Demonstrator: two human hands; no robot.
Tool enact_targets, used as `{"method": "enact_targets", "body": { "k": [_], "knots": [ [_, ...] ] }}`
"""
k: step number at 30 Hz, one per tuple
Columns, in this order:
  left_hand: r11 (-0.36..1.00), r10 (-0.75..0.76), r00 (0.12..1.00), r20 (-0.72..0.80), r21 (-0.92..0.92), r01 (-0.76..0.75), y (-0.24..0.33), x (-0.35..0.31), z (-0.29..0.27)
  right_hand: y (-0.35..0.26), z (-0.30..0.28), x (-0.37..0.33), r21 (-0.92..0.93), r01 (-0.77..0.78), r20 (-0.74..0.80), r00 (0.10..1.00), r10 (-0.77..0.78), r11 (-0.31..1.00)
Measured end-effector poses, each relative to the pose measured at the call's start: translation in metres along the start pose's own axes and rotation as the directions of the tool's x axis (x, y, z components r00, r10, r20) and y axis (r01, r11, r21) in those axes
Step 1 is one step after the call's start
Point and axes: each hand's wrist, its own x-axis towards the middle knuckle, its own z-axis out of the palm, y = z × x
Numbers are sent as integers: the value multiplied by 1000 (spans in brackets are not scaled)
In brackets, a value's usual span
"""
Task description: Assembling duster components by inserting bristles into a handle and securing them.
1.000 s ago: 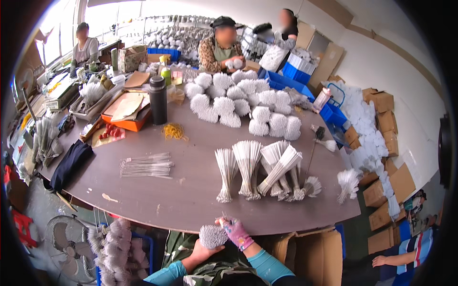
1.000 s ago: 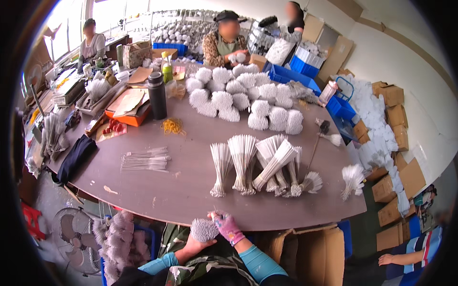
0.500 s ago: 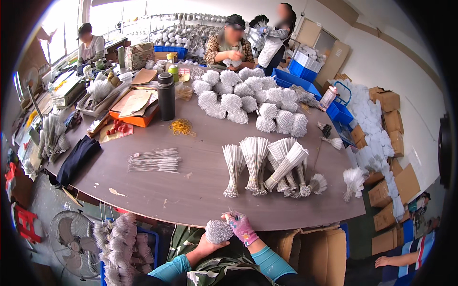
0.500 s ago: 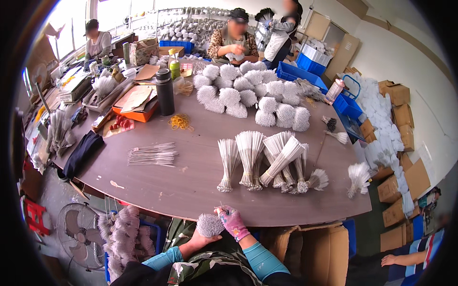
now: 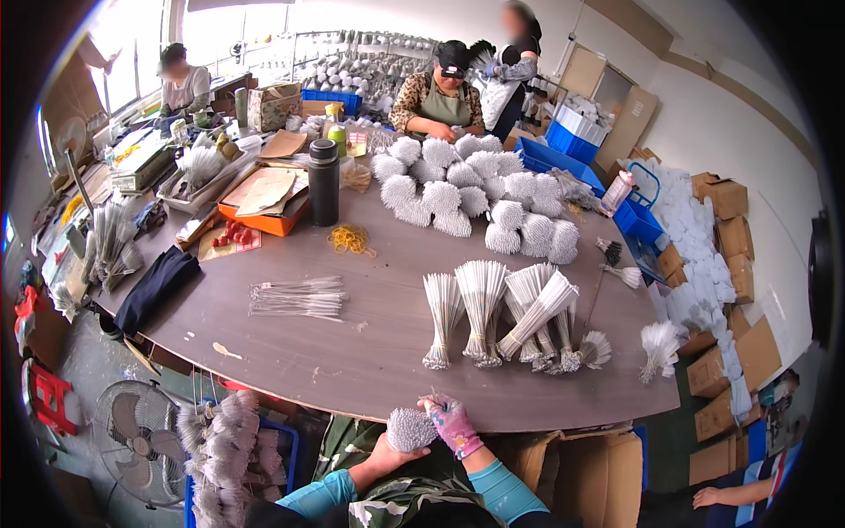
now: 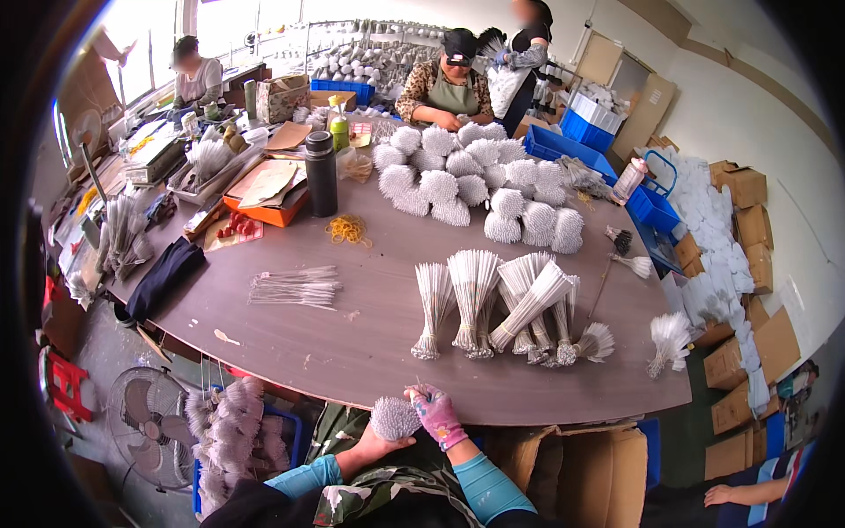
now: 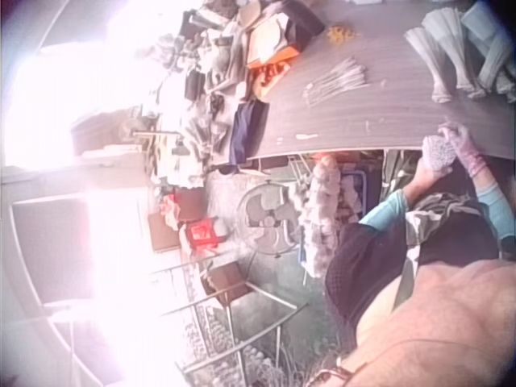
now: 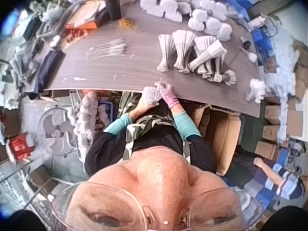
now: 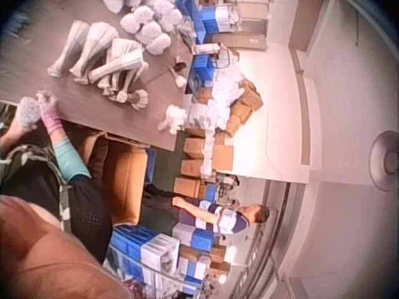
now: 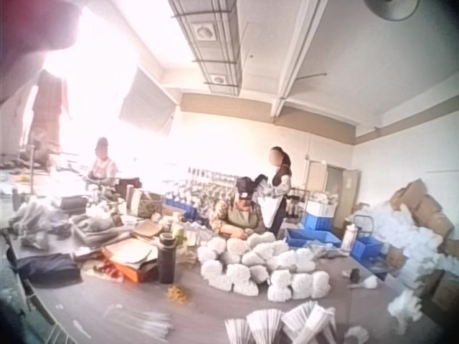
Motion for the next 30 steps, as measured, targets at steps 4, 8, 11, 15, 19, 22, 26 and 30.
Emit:
{"method": "enact_targets", "body": {
  "k": [4, 8, 11, 15, 19, 22, 26, 30],
  "knots": [
    [997, 74, 990, -121, 35, -70, 2, 6, -2, -3, 1, 9, 30, 41, 6, 999, -41, 999],
    [992, 111, 981, -158, 85, -98, 3, -2, 5, 5, 1, 9, -25, 28, 10, 1000, -27, 999],
    [994, 89, 982, -164, 84, -76, 16, -6, 7, 9, 4, 10, 12, 32, 14, 999, -32, 999],
    [996, 38, 992, -124, 80, -28, 1, -2, 4, 5, 3, 5, 59, -21, 46, 999, 18, 998],
    [998, 56, 988, -146, 27, -53, -3, 0, 4, 16, 5, 12, 25, 6, 24, 1000, -7, 1000],
    [998, 70, 985, -156, 23, -67, -2, 1, 4, 17, 3, 11, -2, 31, 26, 999, -31, 1000],
    [998, 56, 986, -157, 0, -57, -7, 3, 4, 10, 3, 10, -31, 28, 18, 999, -27, 999],
    [1000, 16, 994, -112, -5, -16, 2, 2, 4, 9, 1, 8, -96, 33, 12, 999, -32, 995]
  ]
}}
